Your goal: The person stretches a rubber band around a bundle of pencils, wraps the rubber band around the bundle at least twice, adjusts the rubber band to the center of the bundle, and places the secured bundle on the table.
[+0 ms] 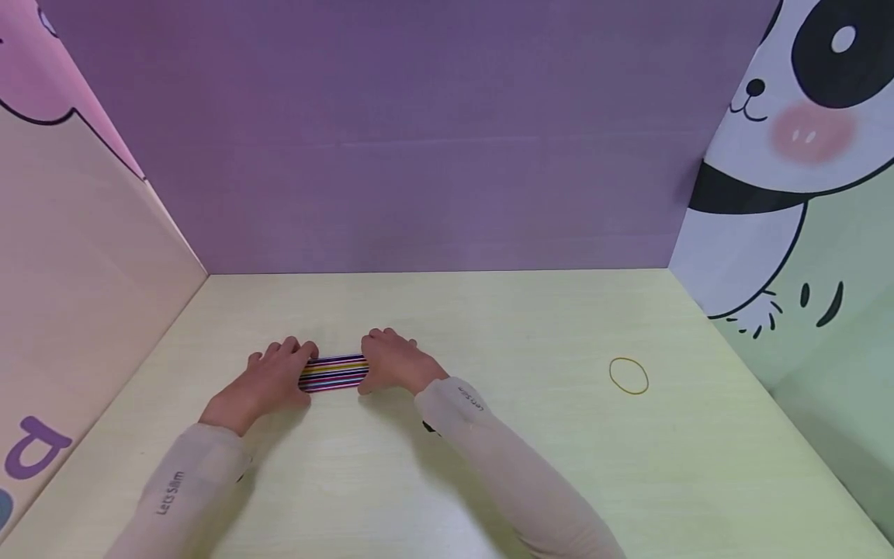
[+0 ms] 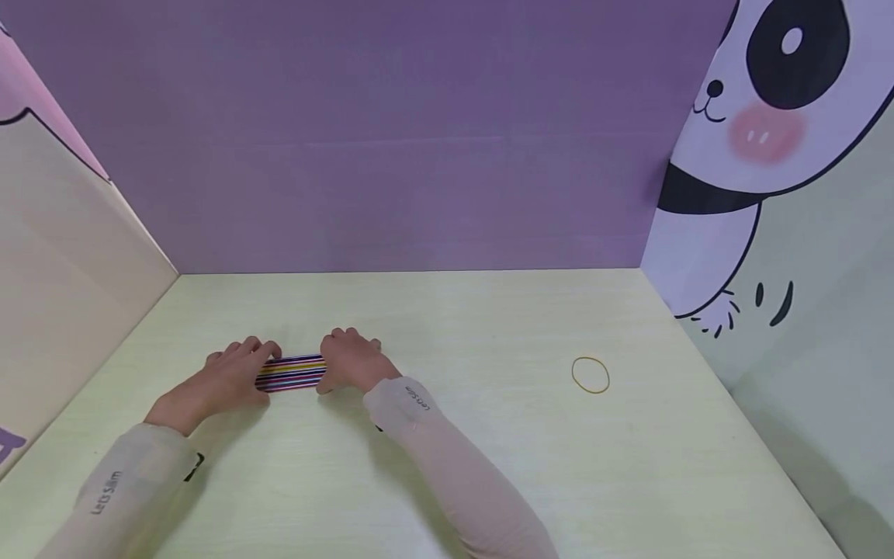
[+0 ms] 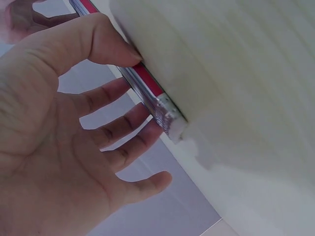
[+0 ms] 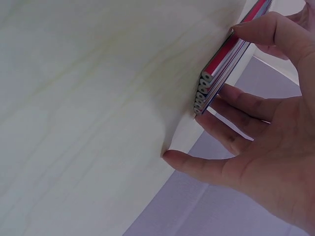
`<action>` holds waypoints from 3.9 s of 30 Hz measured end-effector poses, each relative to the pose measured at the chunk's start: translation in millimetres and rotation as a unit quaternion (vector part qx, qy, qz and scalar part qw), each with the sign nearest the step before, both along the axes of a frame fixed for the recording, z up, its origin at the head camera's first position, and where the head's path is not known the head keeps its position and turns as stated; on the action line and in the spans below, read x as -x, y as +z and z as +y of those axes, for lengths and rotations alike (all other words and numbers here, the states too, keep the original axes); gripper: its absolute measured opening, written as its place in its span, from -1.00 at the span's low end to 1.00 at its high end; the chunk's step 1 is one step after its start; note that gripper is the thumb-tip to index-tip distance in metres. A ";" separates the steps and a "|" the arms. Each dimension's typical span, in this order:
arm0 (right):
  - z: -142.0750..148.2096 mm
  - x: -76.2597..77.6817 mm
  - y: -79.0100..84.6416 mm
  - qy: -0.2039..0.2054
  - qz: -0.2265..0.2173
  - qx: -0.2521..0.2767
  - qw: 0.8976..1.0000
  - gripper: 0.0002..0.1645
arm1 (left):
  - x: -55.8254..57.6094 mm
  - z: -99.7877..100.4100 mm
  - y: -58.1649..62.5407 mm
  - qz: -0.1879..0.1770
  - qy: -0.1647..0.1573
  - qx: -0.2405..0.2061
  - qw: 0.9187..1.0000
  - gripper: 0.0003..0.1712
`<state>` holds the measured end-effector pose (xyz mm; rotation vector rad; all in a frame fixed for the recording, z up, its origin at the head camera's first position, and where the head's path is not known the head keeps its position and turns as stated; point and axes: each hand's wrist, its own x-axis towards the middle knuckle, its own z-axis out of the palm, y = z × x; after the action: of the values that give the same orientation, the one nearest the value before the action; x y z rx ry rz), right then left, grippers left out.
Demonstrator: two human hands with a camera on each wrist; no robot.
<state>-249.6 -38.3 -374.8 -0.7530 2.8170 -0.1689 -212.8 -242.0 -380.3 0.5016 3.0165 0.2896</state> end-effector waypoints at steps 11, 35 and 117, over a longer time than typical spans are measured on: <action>-3.2 0.9 -0.3 -0.004 0.009 -0.004 1.000 -0.43 | -0.8 2.1 4.6 -0.005 -0.003 0.011 1.000 -0.40; -10.1 -0.7 1.2 -0.005 0.013 -0.021 1.000 -0.73 | 0.8 8.5 0.5 0.016 -0.039 0.051 0.998 -0.62; 168.0 -53.0 70.3 0.041 -0.034 0.507 0.860 -0.63 | -65.5 189.6 14.6 -0.405 -0.181 -0.536 0.718 -0.59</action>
<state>-196.6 129.7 -304.5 -0.9841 2.4544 -1.6960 -147.3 -52.4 -365.7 0.7143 1.5810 1.6908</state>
